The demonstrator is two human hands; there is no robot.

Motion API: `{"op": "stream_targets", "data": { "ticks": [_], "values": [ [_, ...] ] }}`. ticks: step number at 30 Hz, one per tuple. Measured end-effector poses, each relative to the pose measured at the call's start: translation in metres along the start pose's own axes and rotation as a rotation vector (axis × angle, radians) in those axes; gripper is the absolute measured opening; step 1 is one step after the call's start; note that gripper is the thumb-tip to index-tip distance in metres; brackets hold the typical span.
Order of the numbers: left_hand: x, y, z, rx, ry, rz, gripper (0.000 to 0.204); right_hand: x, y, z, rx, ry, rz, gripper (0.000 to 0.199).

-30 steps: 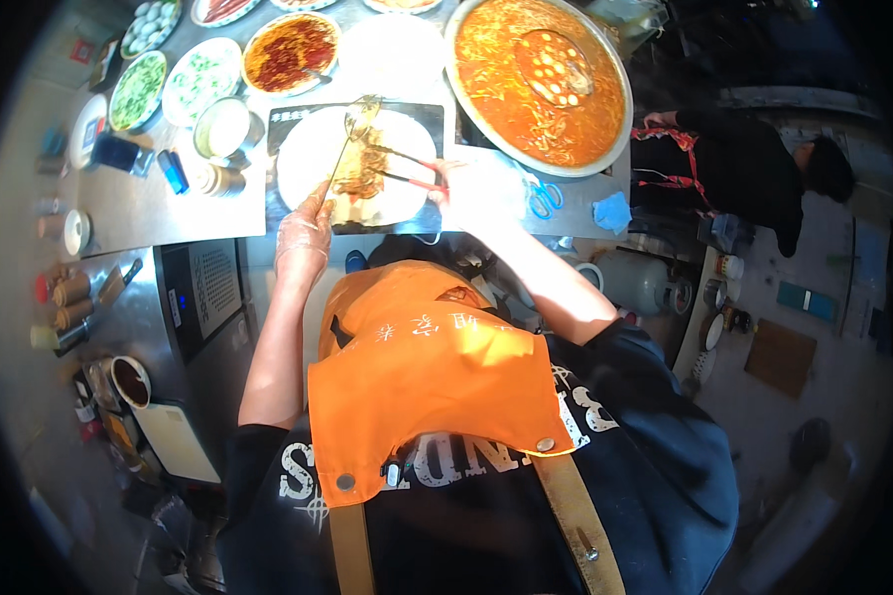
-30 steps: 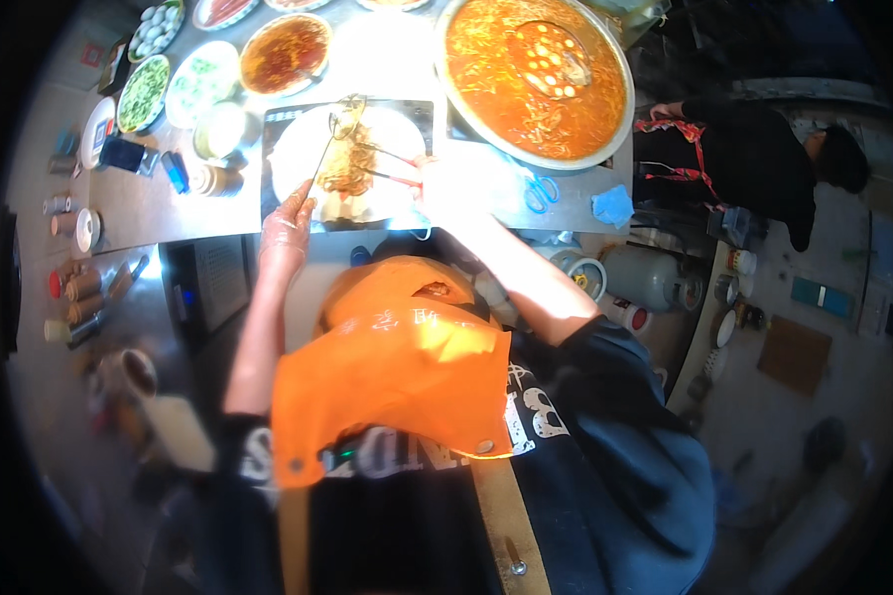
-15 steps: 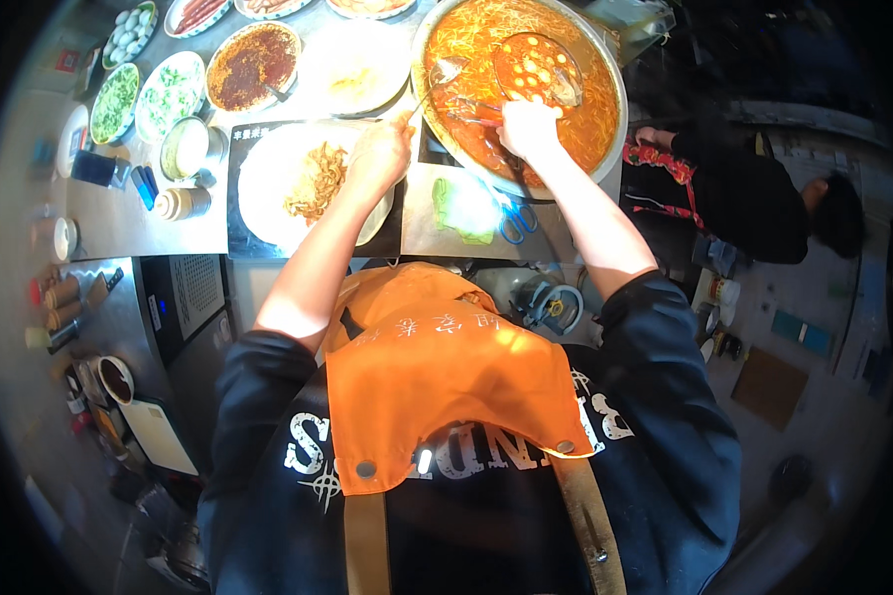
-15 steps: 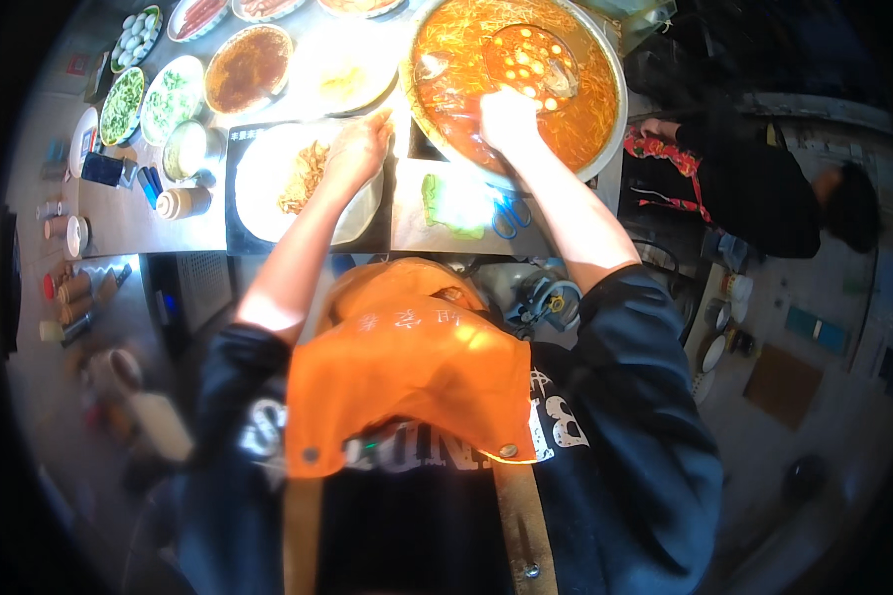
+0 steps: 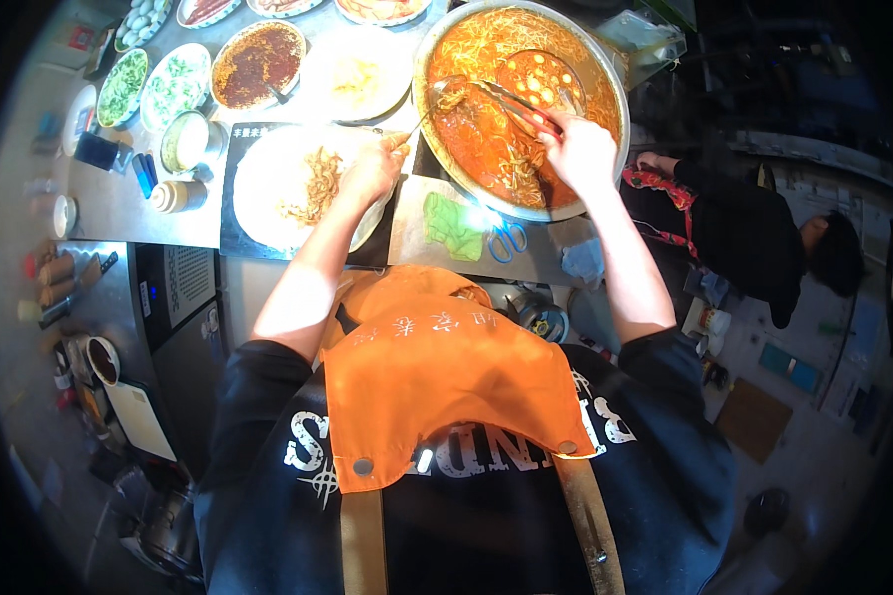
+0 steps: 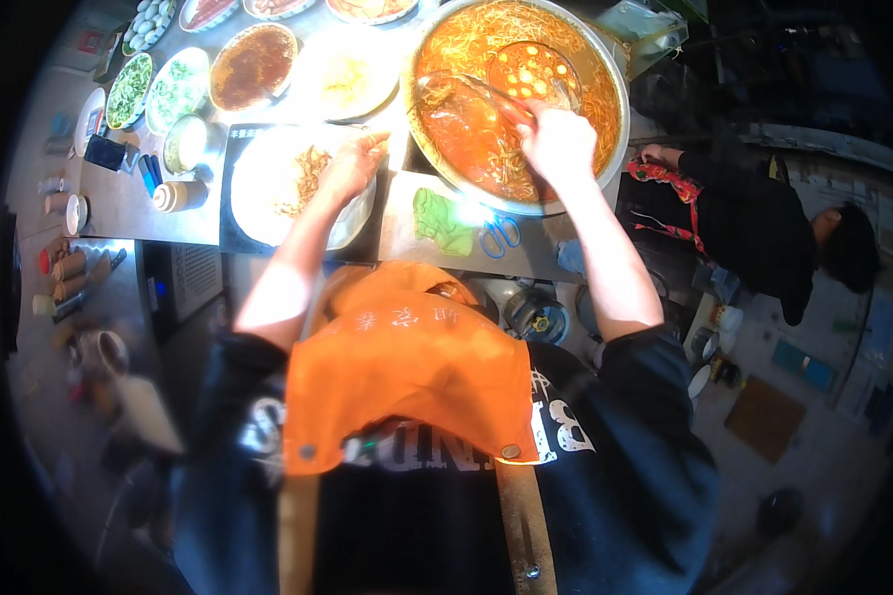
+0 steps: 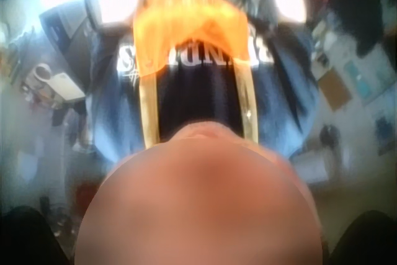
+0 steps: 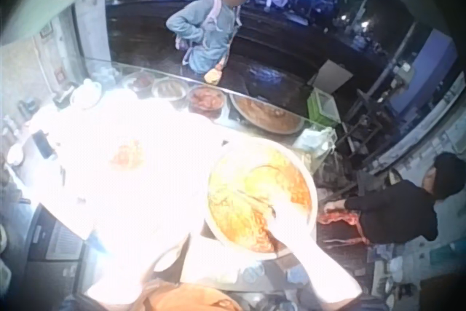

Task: The person assembles a street food wrap by placing a flatbread on a board, adding cooked meat, vegetables, and sauces, then rolling it into a cone and handing it to a customer. The process is repeated for a second wrap.

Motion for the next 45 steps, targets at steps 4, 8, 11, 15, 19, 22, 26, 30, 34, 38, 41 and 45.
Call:
{"op": "stream_targets", "data": {
  "ticks": [4, 8, 11, 15, 19, 22, 26, 30, 34, 38, 41, 45],
  "values": [
    [0.001, 0.006, 0.013, -0.159, 0.304, -0.12, 0.039, -0.019, -0.018, 0.047, -0.084, 0.108, -0.058, 0.042],
    [-0.003, 0.013, 0.02, -0.189, 0.58, -0.238, 0.036, -0.021, -0.02, 0.061, -0.064, 0.13, -0.135, 0.034],
    [-0.008, 0.012, 0.023, -0.168, 0.537, -0.219, 0.037, -0.021, -0.022, 0.066, -0.077, 0.129, -0.193, 0.033],
    [-0.013, 0.006, 0.032, -0.135, 0.554, -0.175, 0.039, -0.023, -0.036, 0.091, -0.144, 0.166, -0.185, 0.034],
    [-0.018, 0.003, 0.036, -0.149, 0.565, -0.158, 0.043, -0.02, -0.036, 0.085, -0.09, 0.116, -0.189, 0.031],
    [-0.024, 0.001, 0.048, -0.266, 0.64, -0.22, 0.046, -0.004, -0.018, 0.052, -0.083, 0.111, -0.106, 0.035],
    [-0.027, -0.006, 0.082, -0.41, 0.743, -0.286, 0.051, 0.016, 0.013, 0.003, 0.007, 0.001, 0.02, 0.037],
    [-0.033, 0.011, 0.093, -0.337, 0.388, -0.068, 0.061, 0.032, 0.029, 0.004, 0.016, -0.01, 0.183, 0.039],
    [-0.067, 0.057, 0.047, -0.208, -0.049, 0.082, 0.054, 0.048, 0.042, 0.005, 0.01, 0.043, 0.387, 0.04],
    [-0.143, 0.093, -0.053, 0.241, 0.231, -0.001, 0.03, 0.033, 0.072, -0.031, 0.093, -0.344, 0.48, 0.043],
    [-0.195, 0.09, -0.111, 0.496, -0.077, -0.082, 0.027, -0.015, 0.103, -0.036, 0.02, -0.787, 0.607, 0.046],
    [-0.21, 0.055, -0.107, 0.132, 0.17, 0.075, 0.035, -0.13, 0.127, 0.003, -0.111, -0.921, 0.566, 0.043]
  ]
}}
Point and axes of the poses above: each hand's wrist, its own y-axis away from the middle knuckle, its own z-axis out of the palm, x = y × z, the point moved 7 cm from there along -y, towards the middle knuckle, and after that the axes turned 9 degrees about -y, right-handed, at the moved point
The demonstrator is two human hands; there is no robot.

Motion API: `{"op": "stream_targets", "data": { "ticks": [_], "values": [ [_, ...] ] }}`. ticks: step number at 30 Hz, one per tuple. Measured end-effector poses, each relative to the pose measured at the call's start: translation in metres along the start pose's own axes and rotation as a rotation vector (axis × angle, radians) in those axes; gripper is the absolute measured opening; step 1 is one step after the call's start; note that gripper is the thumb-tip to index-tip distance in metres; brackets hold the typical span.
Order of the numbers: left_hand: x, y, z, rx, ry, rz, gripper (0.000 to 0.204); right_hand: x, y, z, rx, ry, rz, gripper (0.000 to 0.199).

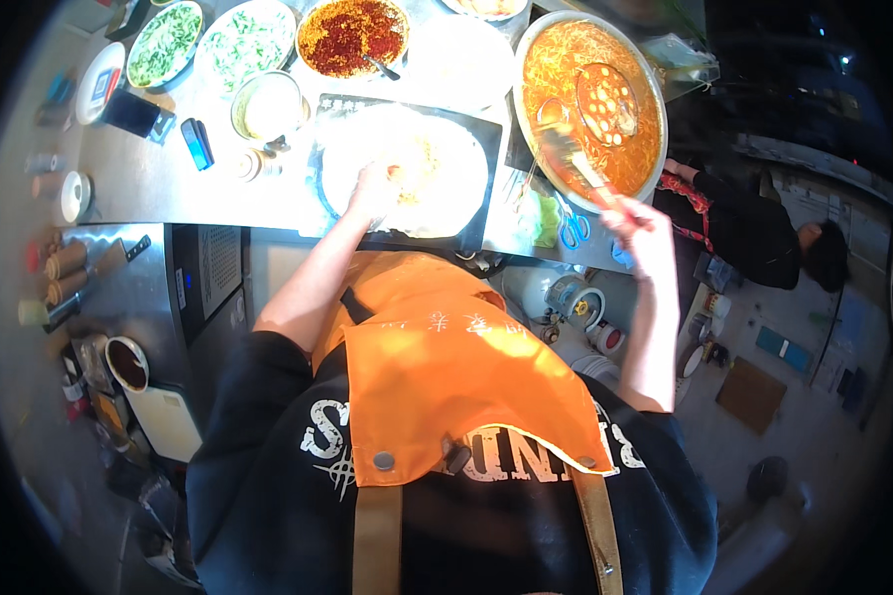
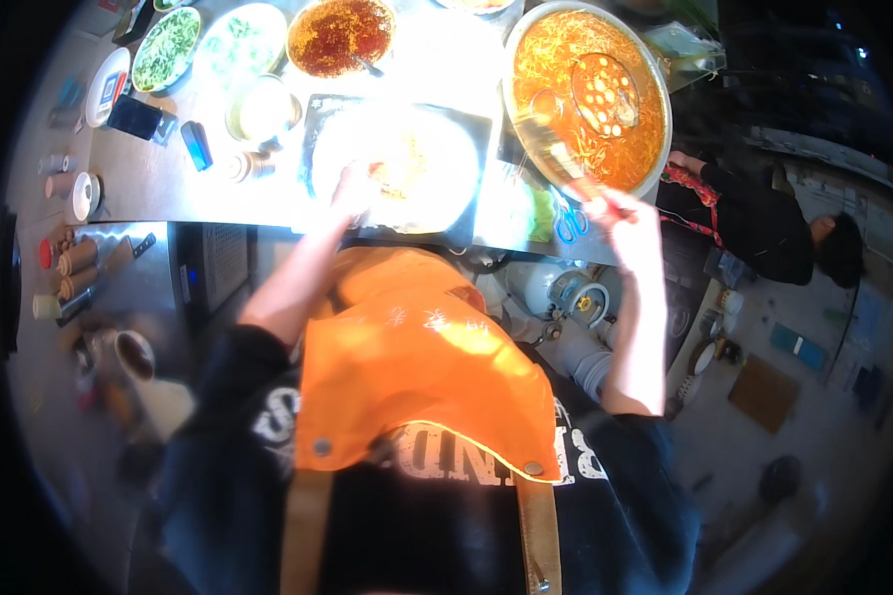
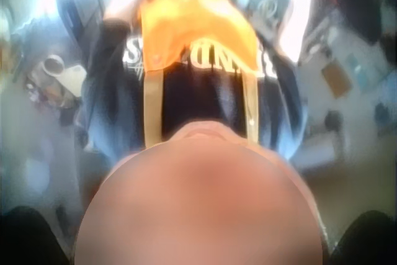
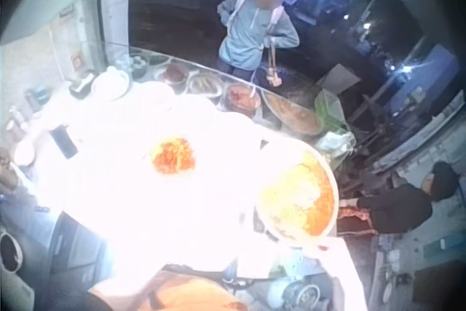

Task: The person assembles a street food wrap by placing a flatbread on a board, adding cooked meat, vegetables, and sauces, then rolling it into a cone and handing it to a customer. The process is repeated for a second wrap.

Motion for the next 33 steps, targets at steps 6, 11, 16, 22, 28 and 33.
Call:
{"op": "stream_targets", "data": {
  "ticks": [6, 11, 16, 22, 28, 33],
  "values": [
    [-0.017, -0.012, -0.01, -0.144, 0.7, -0.107, 0.037, 0.008, 0.012, 0.207, -0.09, 0.554, -0.064, 0.042],
    [-0.065, 0.004, -0.051, -0.188, 0.388, -0.129, 0.04, -0.024, -0.008, 0.193, -0.089, 0.671, -0.096, 0.053],
    [-0.109, 0.043, -0.08, -0.238, 0.603, -0.443, 0.045, -0.101, -0.111, 0.188, 0.121, 1.088, -0.579, 0.047],
    [-0.117, 0.087, -0.117, -0.057, 0.626, -0.485, 0.034, -0.111, -0.253, 0.237, 0.007, 1.348, -0.291, 0.039],
    [-0.127, 0.102, -0.134, 0.037, 0.678, -0.534, 0.034, -0.111, -0.27, 0.234, 0.046, 1.036, -0.145, 0.038],
    [-0.137, 0.094, -0.132, 0.02, 0.728, -0.539, 0.035, -0.106, -0.259, 0.254, -0.125, 0.784, 0.056, 0.044]
  ]
}}
Point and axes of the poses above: each hand's wrist, its own y-axis away from the middle knuckle, its own z-axis out of the palm, x = y × z, the point moved 7 cm from there along -y, towards the middle knuckle, and after that the axes turned 9 degrees about -y, right-handed, at the moved point
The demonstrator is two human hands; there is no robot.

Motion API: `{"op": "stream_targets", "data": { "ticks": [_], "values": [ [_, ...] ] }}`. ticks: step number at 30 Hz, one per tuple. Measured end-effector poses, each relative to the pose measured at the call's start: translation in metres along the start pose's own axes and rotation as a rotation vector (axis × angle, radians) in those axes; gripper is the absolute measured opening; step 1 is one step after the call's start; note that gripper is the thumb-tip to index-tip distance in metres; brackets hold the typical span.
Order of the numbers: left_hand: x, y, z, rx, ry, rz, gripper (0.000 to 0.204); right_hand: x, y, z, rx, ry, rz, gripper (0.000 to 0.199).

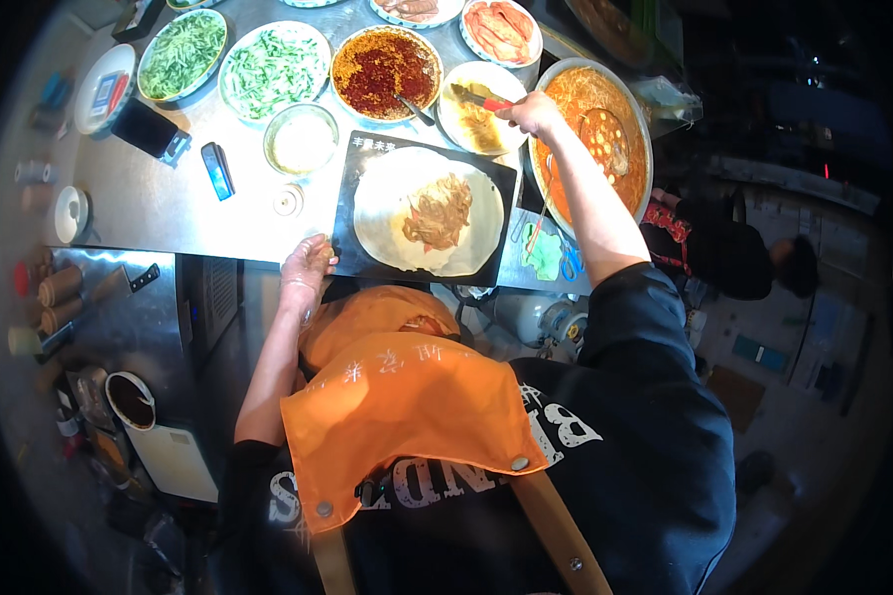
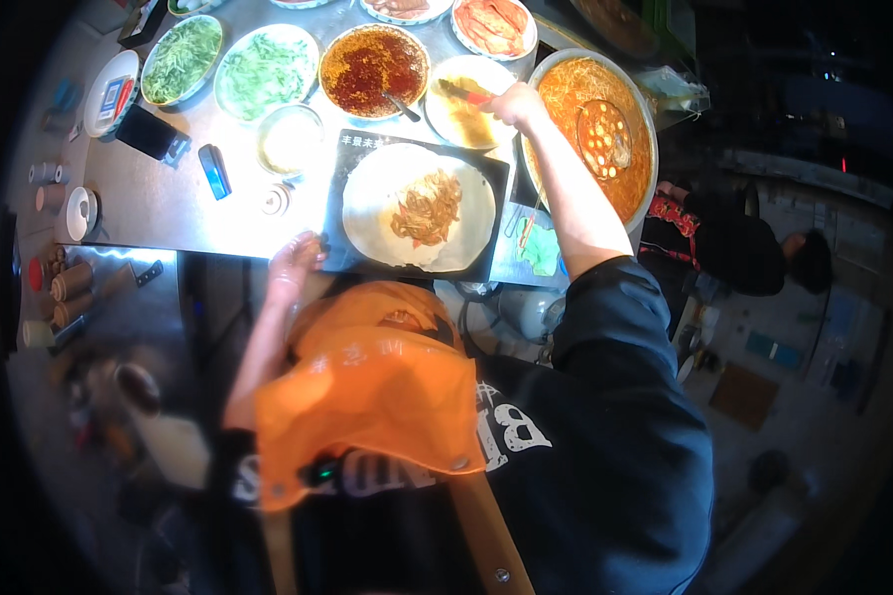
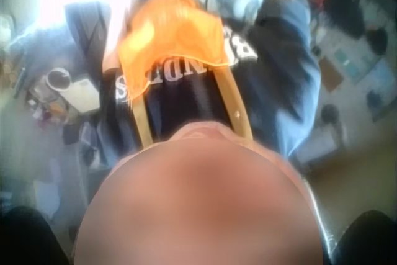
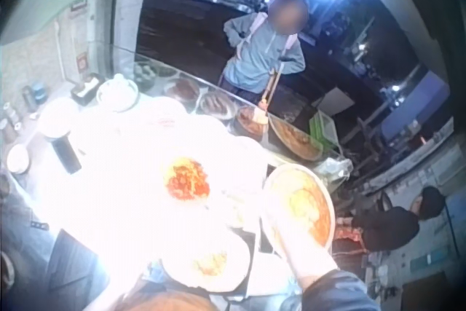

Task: The person assembles a street food wrap by placing a flatbread on a board, adding cooked meat, vegetables, and sauces, then rolling it into a cone and handing it to a customer. The process is repeated for a second wrap.

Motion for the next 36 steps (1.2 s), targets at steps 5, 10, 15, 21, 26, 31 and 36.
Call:
{"op": "stream_targets", "data": {
  "ticks": [5, 10, 15, 21, 26, 31, 36],
  "values": [
    [-0.001, -0.015, -0.008, 0.011, -0.092, 0.019, 0.035, -0.027, 0.02, 0.01, 0.185, 0.163, -0.027, 0.051],
    [-0.004, -0.018, -0.019, 0.009, -0.085, 0.066, 0.035, -0.018, 0.019, -0.005, 0.241, 0.316, -0.002, 0.044],
    [-0.01, -0.013, -0.027, -0.02, -0.082, 0.017, 0.035, -0.021, -0.006, -0.019, 0.301, 0.563, -0.272, 0.039],
    [-0.006, -0.006, -0.031, 0.013, -0.116, 0.031, 0.037, -0.021, -0.04, -0.018, 0.217, 0.584, -0.227, 0.038],
    [-0.003, -0.003, -0.027, -0.007, -0.114, 0.046, 0.039, -0.022, -0.031, -0.022, 0.198, 0.522, -0.218, 0.036],
    [0.0, -0.009, -0.015, -0.05, -0.097, 0.04, 0.039, -0.026, 0.037, -0.073, 0.342, 0.491, -0.272, 0.039],
    [-0.002, -0.018, 0.009, -0.14, -0.08, 0.023, 0.038, -0.03, 0.133, -0.144, 0.443, 0.398, -0.32, 0.042]
  ]
}}
Point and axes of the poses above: each hand's wrist, its own y-axis away from the middle knuckle, its own z-axis out of the palm, x = y × z, the point moved 7 cm from there along -y, towards the middle knuckle, and after that the axes turned 9 degrees about -y, right-handed, at the moved point
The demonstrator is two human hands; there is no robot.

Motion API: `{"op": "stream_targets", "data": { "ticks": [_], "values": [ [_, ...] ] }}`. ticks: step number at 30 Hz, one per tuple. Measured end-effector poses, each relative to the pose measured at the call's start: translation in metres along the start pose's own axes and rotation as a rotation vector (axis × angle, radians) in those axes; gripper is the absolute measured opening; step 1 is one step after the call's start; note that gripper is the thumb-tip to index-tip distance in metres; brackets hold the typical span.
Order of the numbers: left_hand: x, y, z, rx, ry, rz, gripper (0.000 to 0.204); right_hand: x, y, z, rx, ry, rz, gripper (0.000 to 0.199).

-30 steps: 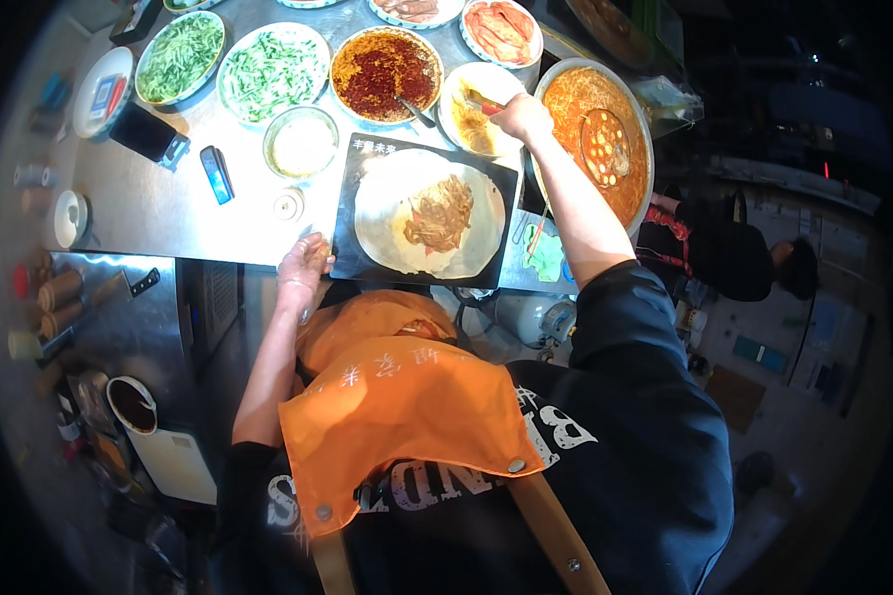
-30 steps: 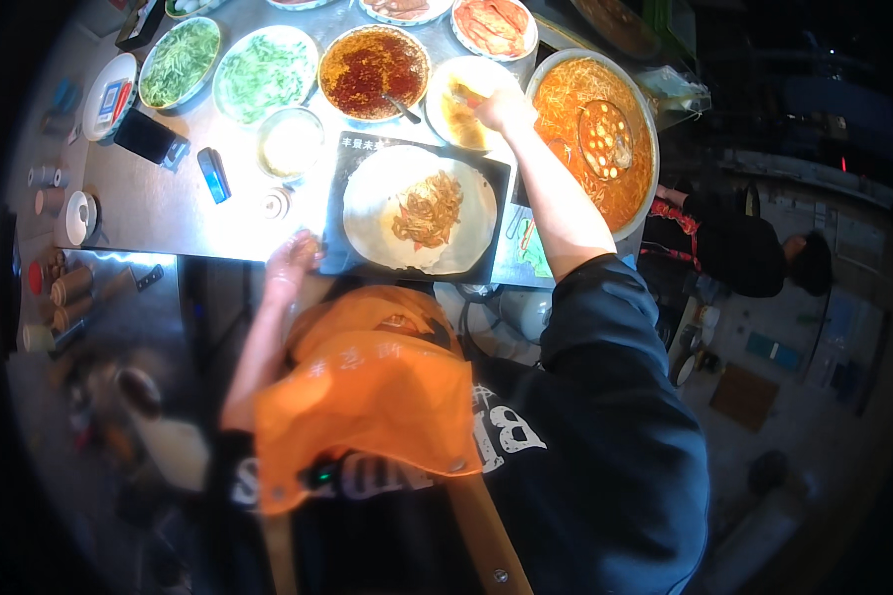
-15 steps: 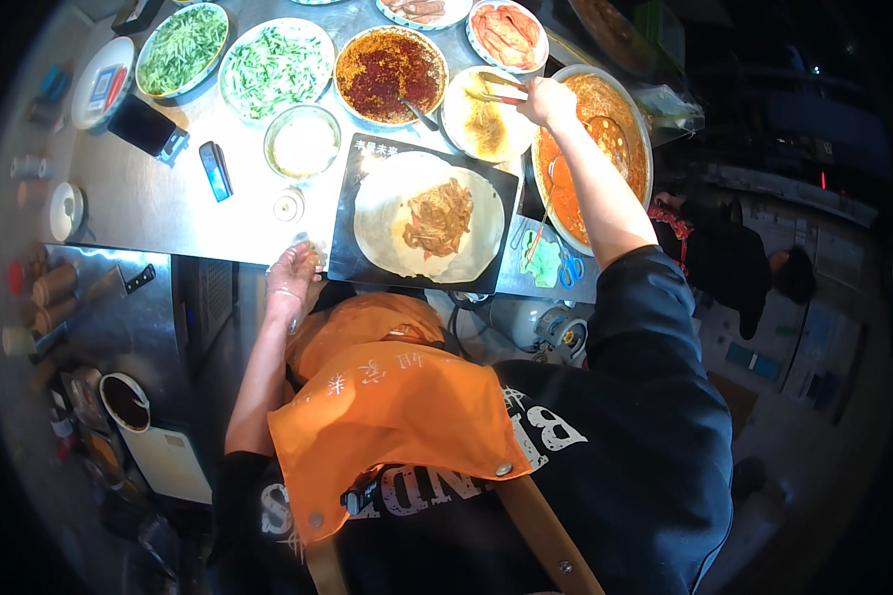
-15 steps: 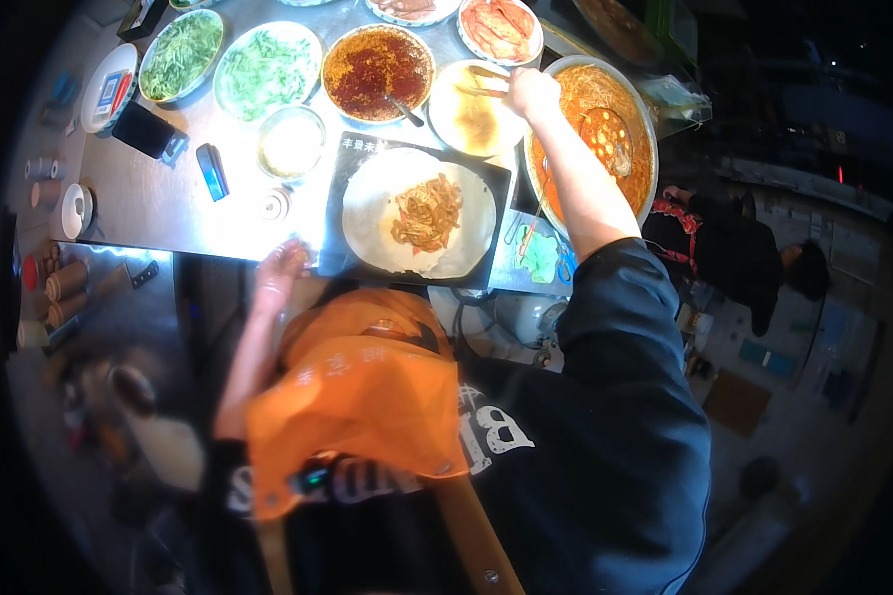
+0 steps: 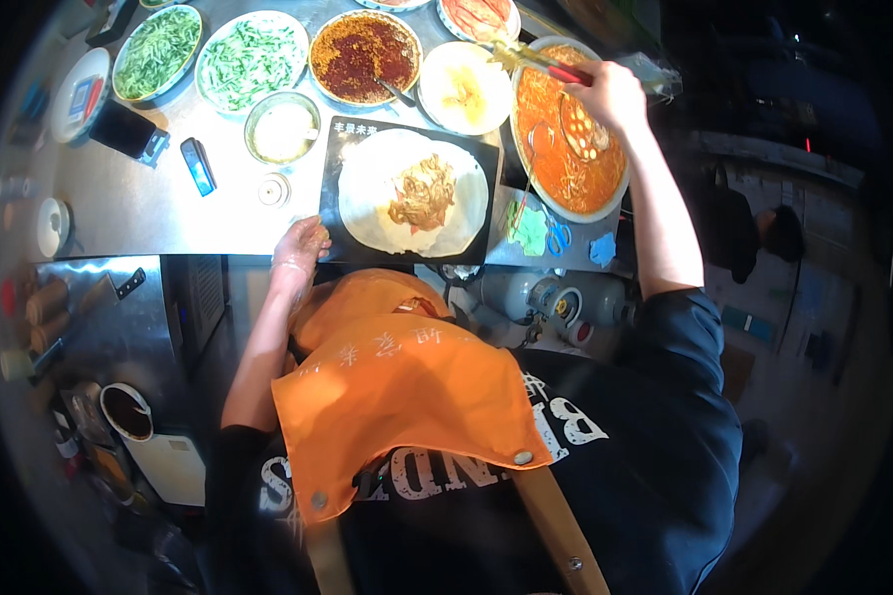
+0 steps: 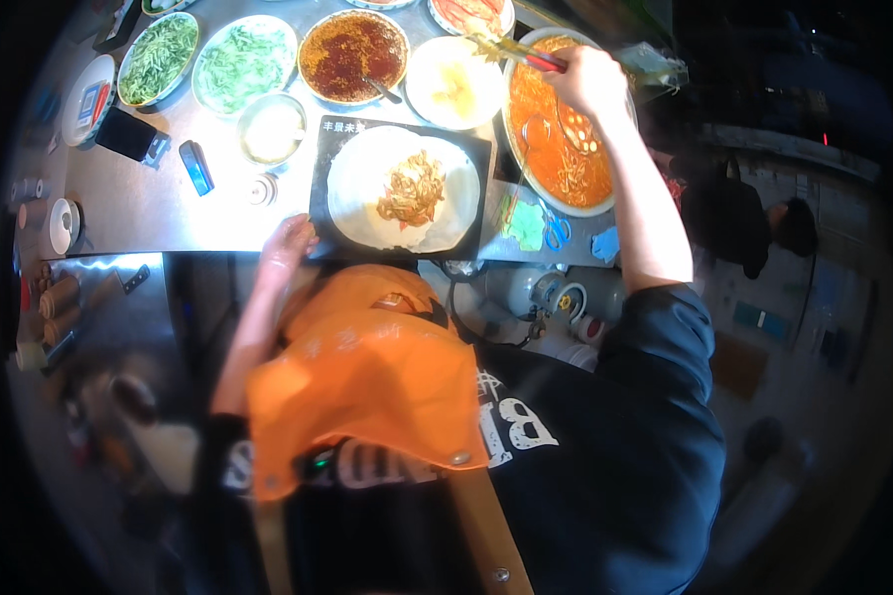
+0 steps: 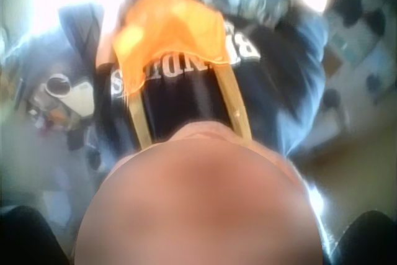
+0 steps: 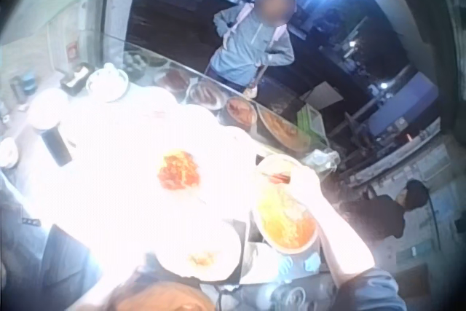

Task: The person assembles a street food wrap by placing a flatbread on a board, adding cooked meat, vegetables, and sauces, then rolling it into a cone and handing it to a customer. The process is repeated for a second wrap.

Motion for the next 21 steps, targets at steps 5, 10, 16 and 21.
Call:
{"op": "stream_targets", "data": {
  "ticks": [5, 10, 16, 21],
  "values": [
    [-0.002, -0.022, 0.031, -0.158, -0.163, 0.029, 0.038, 0.017, 0.085, -0.056, -0.03, -0.249, 0.051, 0.044],
    [0.002, -0.029, 0.057, -0.187, -0.095, 0.089, 0.041, 0.005, 0.179, 0.0, -0.269, -0.618, 0.259, 0.043],
    [0.013, -0.004, 0.047, -0.144, -0.128, 0.098, 0.04, -0.056, 0.234, 0.162, -0.404, -0.436, 0.416, 0.044],
    [-0.007, 0.036, -0.007, 0.05, -0.159, 0.011, 0.043, -0.039, 0.269, 0.167, -0.136, -0.512, 0.194, 0.04]
  ]
}}
Point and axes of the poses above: each hand's wrist, its own y-axis away from the middle knuckle, its own z-axis out of the palm, x = y × z, the point moved 7 cm from there along -y, towards the middle knuckle, and after that the axes turned 9 degrees about -y, right-handed, at the moved point
